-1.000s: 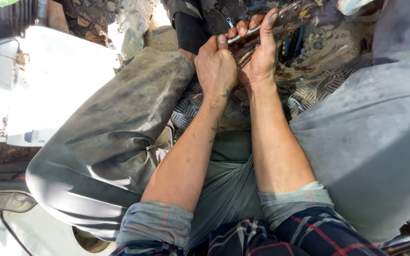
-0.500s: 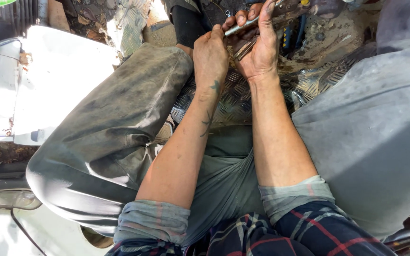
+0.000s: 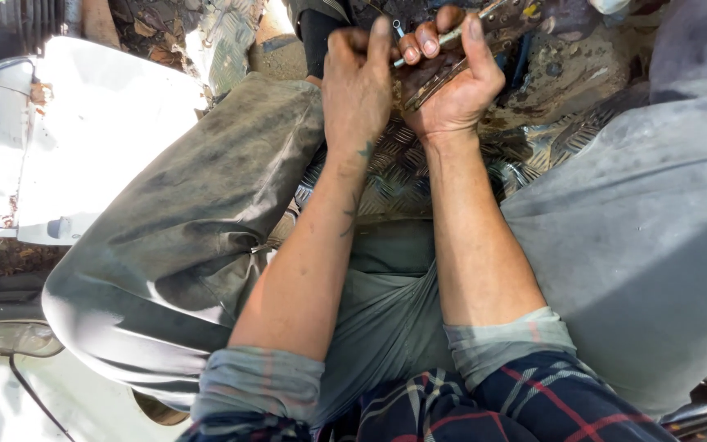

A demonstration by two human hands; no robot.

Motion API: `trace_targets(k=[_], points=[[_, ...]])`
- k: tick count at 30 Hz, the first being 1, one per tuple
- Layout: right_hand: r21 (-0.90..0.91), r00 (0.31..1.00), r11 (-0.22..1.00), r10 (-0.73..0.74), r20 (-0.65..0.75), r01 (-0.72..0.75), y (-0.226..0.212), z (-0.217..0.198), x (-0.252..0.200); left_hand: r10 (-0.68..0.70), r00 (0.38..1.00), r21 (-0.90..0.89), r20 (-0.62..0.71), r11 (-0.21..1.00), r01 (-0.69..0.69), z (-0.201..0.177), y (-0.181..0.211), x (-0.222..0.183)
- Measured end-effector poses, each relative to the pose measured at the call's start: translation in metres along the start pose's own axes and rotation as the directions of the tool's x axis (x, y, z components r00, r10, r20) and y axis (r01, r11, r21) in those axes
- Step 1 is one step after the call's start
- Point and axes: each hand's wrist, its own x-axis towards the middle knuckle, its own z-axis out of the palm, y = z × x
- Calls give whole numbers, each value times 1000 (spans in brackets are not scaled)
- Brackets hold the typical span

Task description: Repairing a mechanical component by using pliers and a wrench to adjust it and applying sealant.

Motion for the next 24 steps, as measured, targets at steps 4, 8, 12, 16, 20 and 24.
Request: trace_targets(k=[4,8,12,16,20,24], points=[[23,991,995,-90,-96,93,7,-2,-8,335,935,-248,116,921,-299,6,28,19],[8,976,993,-114,-186,118,4,9,2,290,917,-650,273,758,-47,20,42,29],[40,990,999,-19,-139,25,2,11,3,288,913,-754,288,656,31,22,32,42],[-70,958,996,-77,-277,60,4,15,14,226,755,-396,616,917,48,4,62,52],[-151,922,986,-117,-369,64,6,10,16,95,552,-37,828,993,-115,12,69,61],[-133,931,958,-279,-235,253,20,-40,14,255,551,-154,794,962,-224,31,34,73]])
